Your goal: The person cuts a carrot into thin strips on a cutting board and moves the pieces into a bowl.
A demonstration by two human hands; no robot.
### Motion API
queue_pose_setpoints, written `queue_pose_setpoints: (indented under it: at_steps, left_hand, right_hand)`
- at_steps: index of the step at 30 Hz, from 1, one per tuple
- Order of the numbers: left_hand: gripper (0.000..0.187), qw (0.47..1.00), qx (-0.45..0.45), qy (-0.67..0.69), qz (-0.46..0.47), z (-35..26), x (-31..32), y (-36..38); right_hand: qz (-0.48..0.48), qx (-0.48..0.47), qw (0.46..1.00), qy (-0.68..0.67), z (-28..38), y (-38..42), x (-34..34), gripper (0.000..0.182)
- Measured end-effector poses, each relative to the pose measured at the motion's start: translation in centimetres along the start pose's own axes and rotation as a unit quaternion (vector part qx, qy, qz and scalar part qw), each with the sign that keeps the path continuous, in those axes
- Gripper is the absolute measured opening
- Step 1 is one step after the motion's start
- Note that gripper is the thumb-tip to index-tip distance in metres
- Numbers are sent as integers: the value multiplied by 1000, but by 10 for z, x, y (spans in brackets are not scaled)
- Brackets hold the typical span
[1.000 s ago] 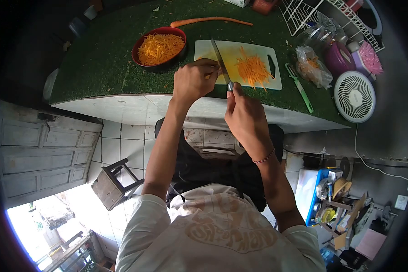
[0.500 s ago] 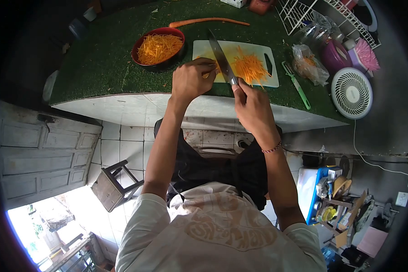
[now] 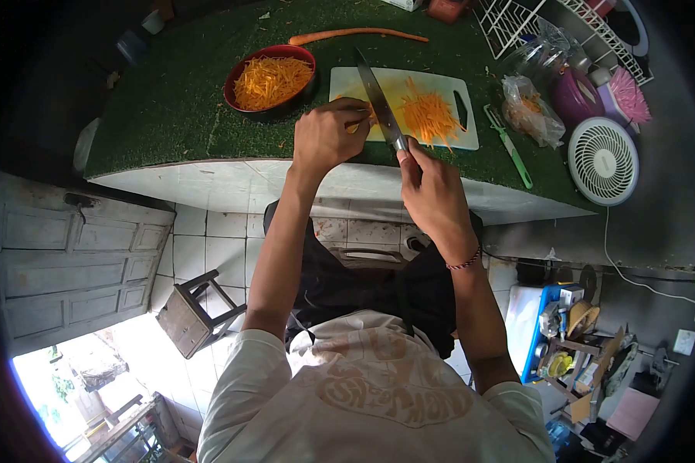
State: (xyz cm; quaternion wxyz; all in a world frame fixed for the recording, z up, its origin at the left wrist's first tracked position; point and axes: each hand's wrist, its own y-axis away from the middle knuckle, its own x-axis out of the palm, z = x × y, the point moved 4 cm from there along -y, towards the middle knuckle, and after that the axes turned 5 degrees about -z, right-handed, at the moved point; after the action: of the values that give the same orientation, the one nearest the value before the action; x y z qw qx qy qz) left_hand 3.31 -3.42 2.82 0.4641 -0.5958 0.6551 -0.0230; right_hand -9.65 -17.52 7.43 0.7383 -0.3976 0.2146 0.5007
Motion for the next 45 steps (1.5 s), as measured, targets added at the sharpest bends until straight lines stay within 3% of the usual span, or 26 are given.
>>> queue_pose_setpoints:
  at_steps: [14, 17, 26, 32, 45]
  left_hand:
    - [13, 1000, 3, -9, -1, -3, -2, 0]
    - [12, 1000, -6, 6, -7, -1, 1, 1]
    - [16, 999, 27, -21, 3, -3, -3, 2]
    - [11, 1000, 4, -7, -6, -3, 0, 2]
    - [15, 999, 2, -32, 7, -2, -1, 1]
  right_hand:
    - [-9, 10, 1000, 21, 7, 3, 2, 22]
    - [7, 12, 996, 83, 11, 5, 6, 25]
    - [33, 68, 997, 19, 0, 2, -6, 29]
    - [-2, 7, 1000, -14, -3, 6, 0, 29]
    - [30, 31, 999, 1, 0, 1, -7, 33]
